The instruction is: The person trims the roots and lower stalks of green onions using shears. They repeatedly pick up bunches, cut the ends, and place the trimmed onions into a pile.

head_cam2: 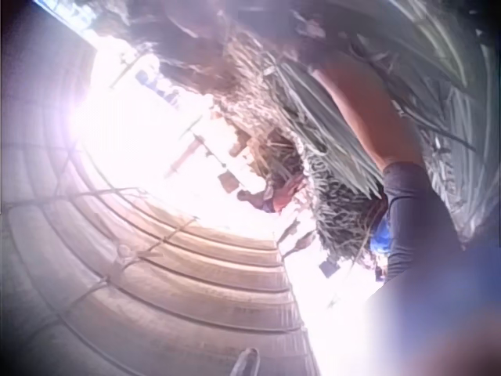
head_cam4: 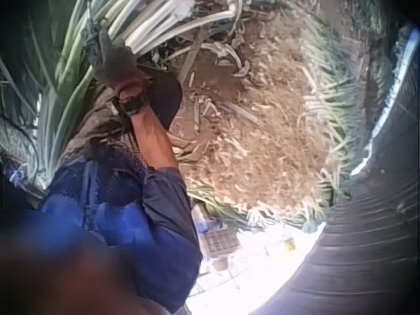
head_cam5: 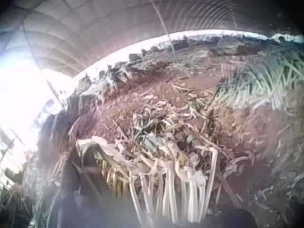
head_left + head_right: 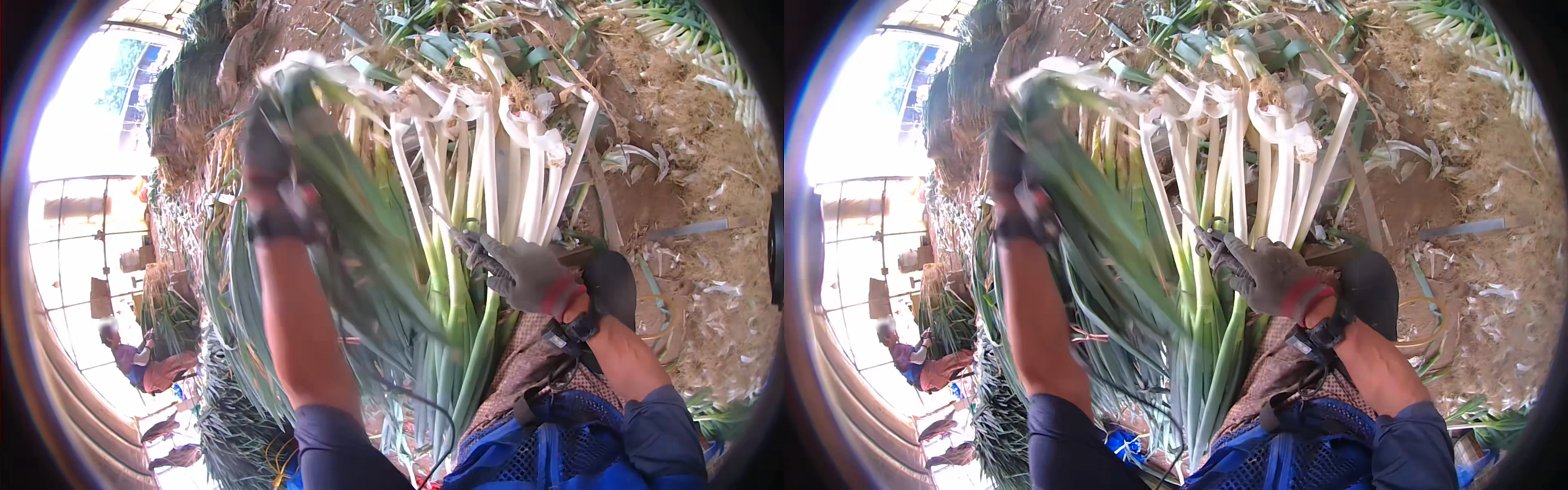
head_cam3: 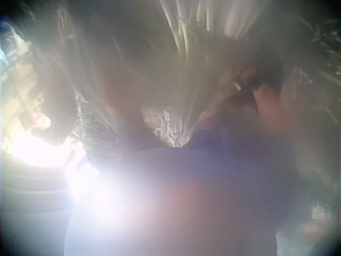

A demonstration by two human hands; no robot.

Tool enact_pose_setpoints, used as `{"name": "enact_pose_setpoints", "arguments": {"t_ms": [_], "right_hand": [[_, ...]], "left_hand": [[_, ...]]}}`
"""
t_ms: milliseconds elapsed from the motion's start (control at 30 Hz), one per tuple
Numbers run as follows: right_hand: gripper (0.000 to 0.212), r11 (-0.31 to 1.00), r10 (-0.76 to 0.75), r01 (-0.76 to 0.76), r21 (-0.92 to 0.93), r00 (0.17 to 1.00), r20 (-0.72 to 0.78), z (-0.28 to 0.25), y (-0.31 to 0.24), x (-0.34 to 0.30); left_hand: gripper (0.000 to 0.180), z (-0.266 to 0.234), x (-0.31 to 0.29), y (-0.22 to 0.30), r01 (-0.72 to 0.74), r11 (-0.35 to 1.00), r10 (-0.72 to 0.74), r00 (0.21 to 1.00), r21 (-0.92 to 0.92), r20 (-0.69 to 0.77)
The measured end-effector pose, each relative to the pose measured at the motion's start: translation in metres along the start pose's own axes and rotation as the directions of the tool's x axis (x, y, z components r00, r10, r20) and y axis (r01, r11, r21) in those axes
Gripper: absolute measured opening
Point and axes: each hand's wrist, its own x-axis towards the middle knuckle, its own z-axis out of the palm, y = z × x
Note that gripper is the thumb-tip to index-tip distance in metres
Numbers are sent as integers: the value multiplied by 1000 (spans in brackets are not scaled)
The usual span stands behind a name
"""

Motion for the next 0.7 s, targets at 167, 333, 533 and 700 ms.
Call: {"name": "enact_pose_setpoints", "arguments": {"t_ms": [167, 333, 533, 700], "right_hand": [[78, 993, -27, 24, -119, 999, -22, 6, -4, -12], [84, 952, 15, 0, -307, 999, 46, 11, -4, -16], [85, 994, 63, -73, 80, 991, 119, 17, 0, -10], [66, 992, -27, 23, 124, 999, 33, 19, 3, -6]], "left_hand": [[53, 4, 35, -8, -111, 986, 73, 958, -124, -278], [29, -14, -24, -164, 248, 449, 92, 943, 858, -321], [45, -5, -53, -241, 413, -213, 266, 896, 885, -354], [38, 28, -37, -229, 506, -327, 194, 863, 798, -467]]}}
